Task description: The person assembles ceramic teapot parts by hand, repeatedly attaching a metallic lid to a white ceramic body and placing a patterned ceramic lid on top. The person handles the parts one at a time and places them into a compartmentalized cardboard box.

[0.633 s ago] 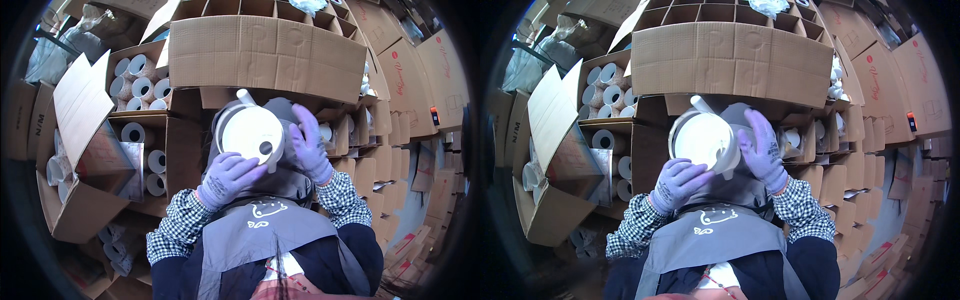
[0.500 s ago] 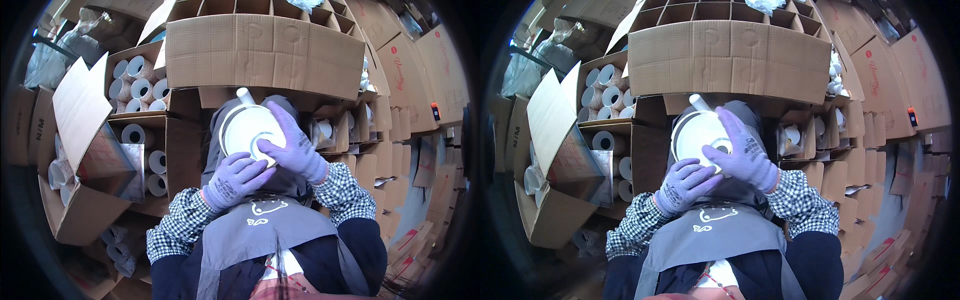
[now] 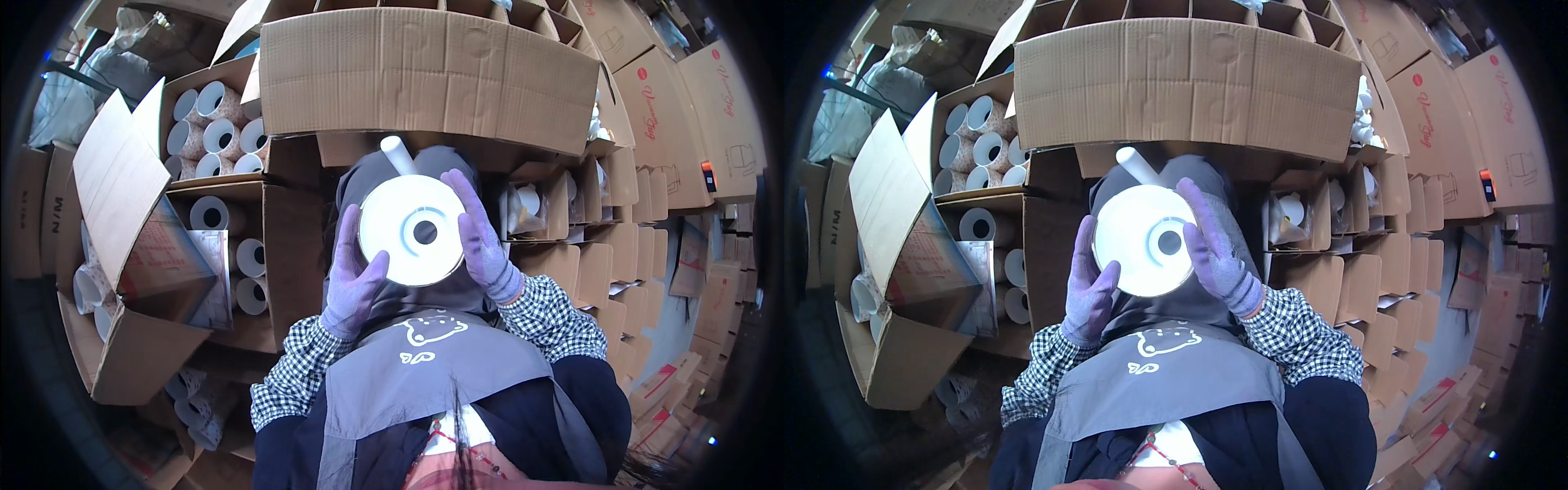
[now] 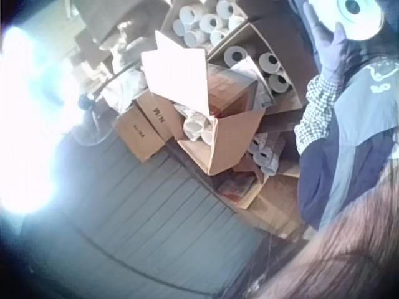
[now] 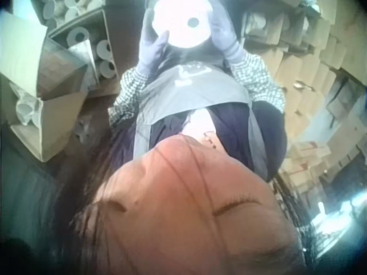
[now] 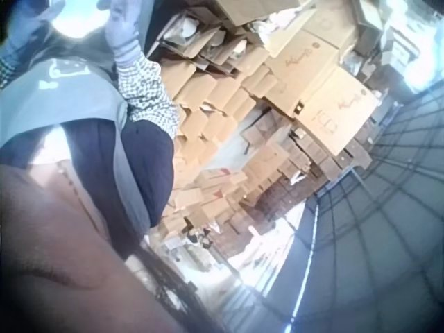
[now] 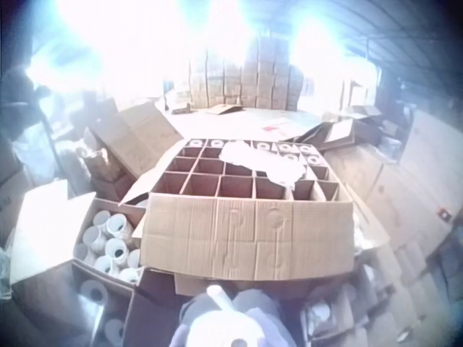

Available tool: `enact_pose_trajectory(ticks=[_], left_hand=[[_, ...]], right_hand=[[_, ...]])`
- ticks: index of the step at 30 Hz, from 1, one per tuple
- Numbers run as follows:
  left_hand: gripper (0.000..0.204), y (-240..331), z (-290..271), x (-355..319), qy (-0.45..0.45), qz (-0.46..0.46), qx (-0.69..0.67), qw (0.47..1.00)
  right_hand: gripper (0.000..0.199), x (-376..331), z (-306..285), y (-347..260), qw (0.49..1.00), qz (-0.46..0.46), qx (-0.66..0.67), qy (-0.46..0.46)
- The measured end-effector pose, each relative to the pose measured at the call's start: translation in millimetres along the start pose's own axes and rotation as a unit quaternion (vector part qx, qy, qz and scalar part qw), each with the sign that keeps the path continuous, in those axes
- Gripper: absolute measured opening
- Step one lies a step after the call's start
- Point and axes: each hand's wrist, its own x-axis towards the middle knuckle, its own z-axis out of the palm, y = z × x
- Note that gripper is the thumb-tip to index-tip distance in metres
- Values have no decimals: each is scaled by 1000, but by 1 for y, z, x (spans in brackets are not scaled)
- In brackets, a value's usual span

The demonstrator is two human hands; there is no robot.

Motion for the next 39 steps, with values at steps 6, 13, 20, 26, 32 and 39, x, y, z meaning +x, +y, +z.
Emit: enact_pose_trajectory(ticks=[6,13,20,26,32,39], left_hand=[[98,0,-12,1,-103,-16,-36,994],[116,-45,-54,18,-220,95,36,970],[125,-58,-56,29,-247,101,42,963],[101,6,-67,45,-297,50,2,954],[74,36,-40,103,-145,142,156,967],[61,4,-30,140,-119,5,20,993]], right_hand=[[94,-4,-18,6,990,17,105,-92],[123,1,-35,38,966,32,203,-157],[125,-3,-53,51,972,51,152,-173],[117,2,-47,34,977,54,127,-162],[110,-13,-16,14,974,-60,-162,-146],[95,-20,-21,18,985,-78,-130,-77]])
